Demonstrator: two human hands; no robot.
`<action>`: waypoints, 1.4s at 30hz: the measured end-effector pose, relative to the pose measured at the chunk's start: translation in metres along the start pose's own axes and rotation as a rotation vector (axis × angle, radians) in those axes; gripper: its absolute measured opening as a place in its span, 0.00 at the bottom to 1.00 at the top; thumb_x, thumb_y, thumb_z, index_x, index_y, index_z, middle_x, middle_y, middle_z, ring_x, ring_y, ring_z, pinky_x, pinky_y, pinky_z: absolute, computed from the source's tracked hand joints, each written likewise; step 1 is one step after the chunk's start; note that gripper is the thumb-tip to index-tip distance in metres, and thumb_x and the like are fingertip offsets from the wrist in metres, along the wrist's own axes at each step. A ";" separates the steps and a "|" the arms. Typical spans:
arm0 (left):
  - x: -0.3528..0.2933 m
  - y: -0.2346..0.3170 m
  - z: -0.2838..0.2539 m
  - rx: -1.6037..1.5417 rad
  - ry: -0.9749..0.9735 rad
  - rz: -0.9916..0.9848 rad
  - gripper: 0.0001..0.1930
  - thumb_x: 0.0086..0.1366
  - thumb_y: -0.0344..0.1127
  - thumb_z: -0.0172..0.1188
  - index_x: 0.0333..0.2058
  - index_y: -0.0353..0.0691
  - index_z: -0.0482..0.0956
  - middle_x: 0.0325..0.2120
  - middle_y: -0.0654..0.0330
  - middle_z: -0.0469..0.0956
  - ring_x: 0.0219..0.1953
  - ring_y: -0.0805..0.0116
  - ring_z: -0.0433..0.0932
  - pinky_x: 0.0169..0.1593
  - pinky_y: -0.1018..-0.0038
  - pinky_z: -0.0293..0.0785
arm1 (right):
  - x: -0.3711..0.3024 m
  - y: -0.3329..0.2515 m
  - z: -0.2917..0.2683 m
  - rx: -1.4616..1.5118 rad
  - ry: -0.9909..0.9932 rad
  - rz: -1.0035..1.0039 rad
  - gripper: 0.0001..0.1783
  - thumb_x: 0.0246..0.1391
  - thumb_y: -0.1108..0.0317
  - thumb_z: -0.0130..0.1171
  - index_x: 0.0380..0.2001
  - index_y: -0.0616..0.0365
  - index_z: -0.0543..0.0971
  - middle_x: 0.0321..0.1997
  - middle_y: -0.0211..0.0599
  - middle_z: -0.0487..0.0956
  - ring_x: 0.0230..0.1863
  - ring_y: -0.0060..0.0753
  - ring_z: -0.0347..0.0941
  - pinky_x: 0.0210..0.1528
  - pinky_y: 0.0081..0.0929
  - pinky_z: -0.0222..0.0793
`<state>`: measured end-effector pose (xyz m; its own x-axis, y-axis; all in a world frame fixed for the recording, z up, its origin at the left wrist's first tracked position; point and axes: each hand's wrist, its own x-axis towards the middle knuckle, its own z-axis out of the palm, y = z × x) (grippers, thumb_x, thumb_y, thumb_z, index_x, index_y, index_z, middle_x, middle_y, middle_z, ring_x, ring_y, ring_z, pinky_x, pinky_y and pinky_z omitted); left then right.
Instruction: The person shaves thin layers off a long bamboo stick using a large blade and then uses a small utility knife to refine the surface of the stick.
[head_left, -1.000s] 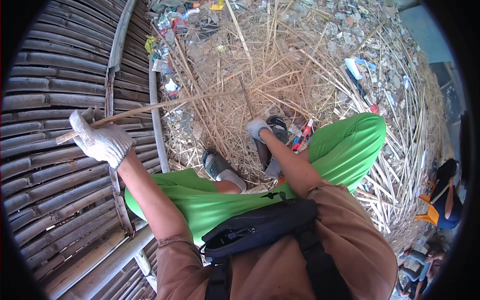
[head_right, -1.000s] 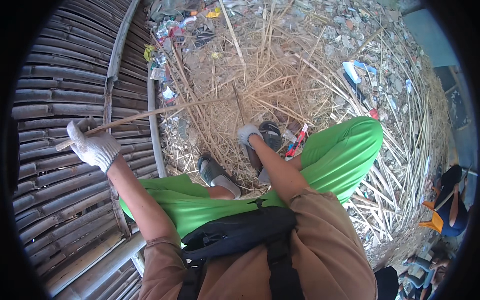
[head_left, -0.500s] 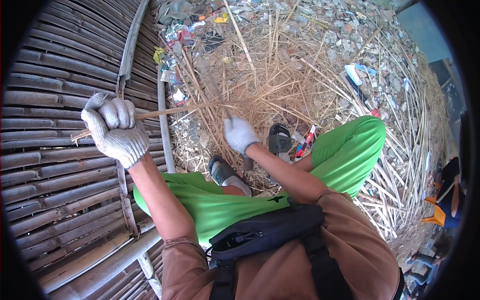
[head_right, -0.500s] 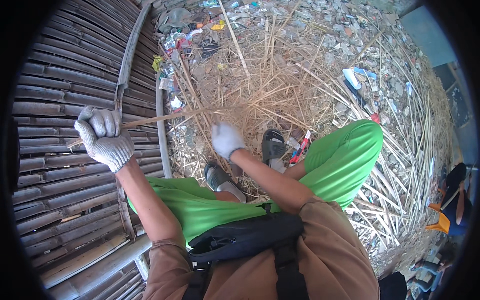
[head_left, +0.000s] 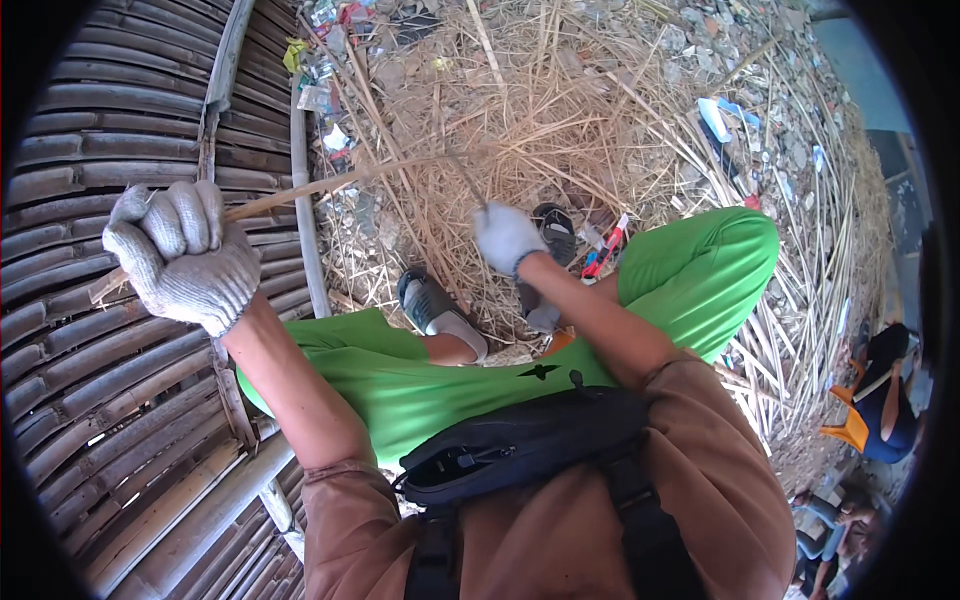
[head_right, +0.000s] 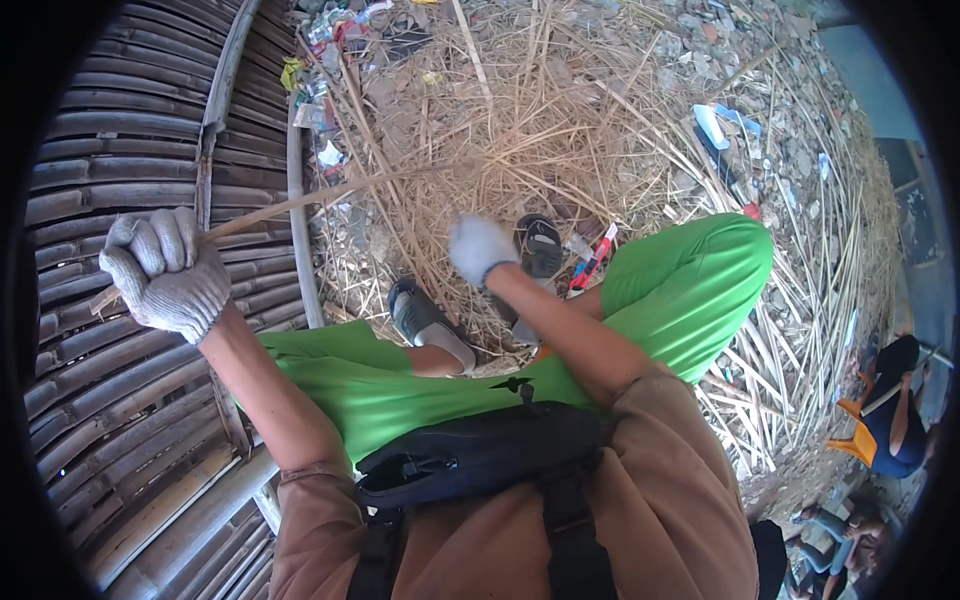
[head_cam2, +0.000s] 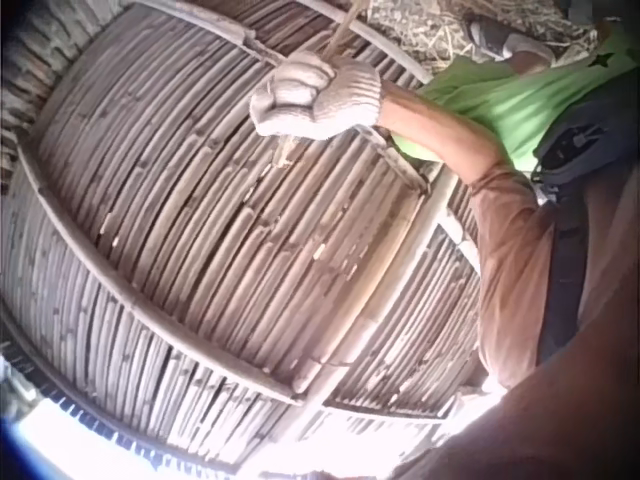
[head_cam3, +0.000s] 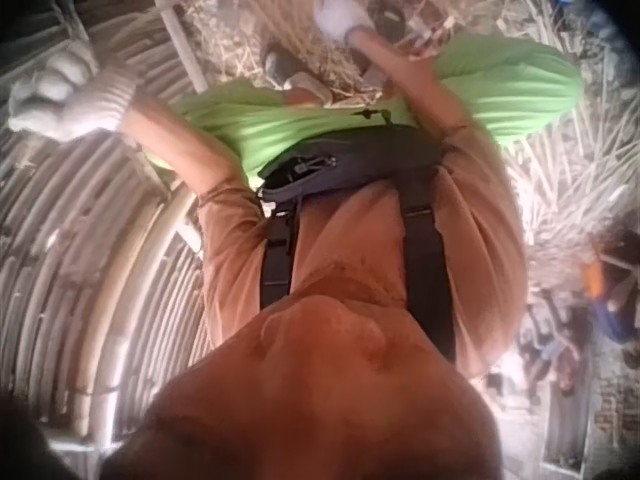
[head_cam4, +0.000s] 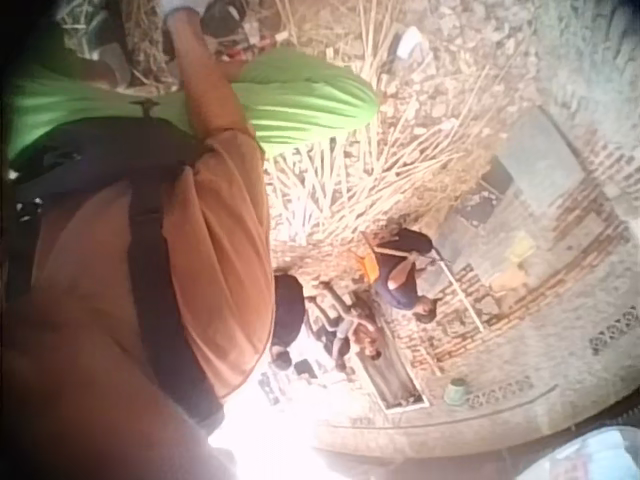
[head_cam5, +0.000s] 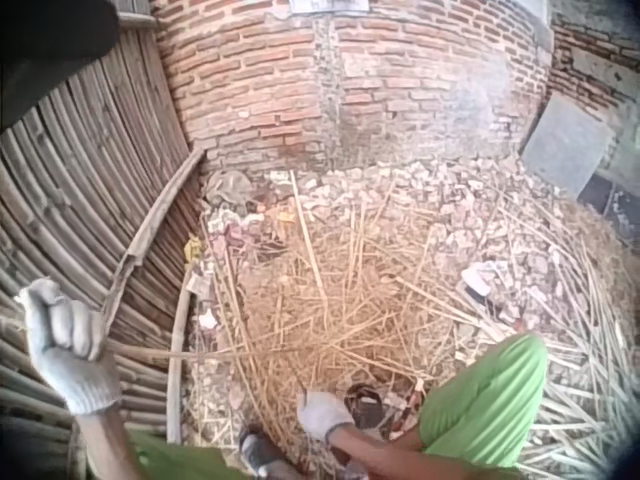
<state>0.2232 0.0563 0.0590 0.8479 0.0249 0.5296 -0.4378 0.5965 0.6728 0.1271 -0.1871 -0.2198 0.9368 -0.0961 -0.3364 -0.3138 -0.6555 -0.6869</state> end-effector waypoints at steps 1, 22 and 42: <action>0.004 0.003 -0.003 0.006 0.004 0.006 0.18 0.75 0.48 0.59 0.37 0.36 0.82 0.13 0.73 0.55 0.15 0.76 0.52 0.21 0.74 0.51 | -0.009 -0.032 0.001 0.045 0.080 -0.042 0.26 0.71 0.53 0.44 0.38 0.66 0.82 0.38 0.65 0.84 0.42 0.66 0.83 0.49 0.58 0.78; 0.003 -0.004 -0.017 0.362 0.692 0.164 0.12 0.72 0.42 0.57 0.35 0.40 0.72 0.14 0.69 0.52 0.14 0.73 0.47 0.19 0.71 0.43 | -0.018 -0.127 -0.009 0.010 -0.031 -0.315 0.21 0.75 0.54 0.43 0.46 0.62 0.75 0.26 0.50 0.82 0.26 0.57 0.80 0.34 0.53 0.79; 0.009 -0.006 -0.043 0.274 0.647 0.144 0.13 0.73 0.43 0.58 0.35 0.39 0.74 0.14 0.70 0.51 0.14 0.74 0.46 0.19 0.73 0.43 | 0.063 0.075 0.022 -0.125 -0.026 0.179 0.20 0.66 0.60 0.51 0.41 0.63 0.87 0.42 0.61 0.86 0.46 0.60 0.85 0.50 0.51 0.81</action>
<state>0.2459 0.0877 0.0374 0.7460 0.6098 0.2676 -0.5461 0.3302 0.7699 0.1593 -0.2260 -0.3073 0.8628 -0.2011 -0.4638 -0.4521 -0.7175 -0.5299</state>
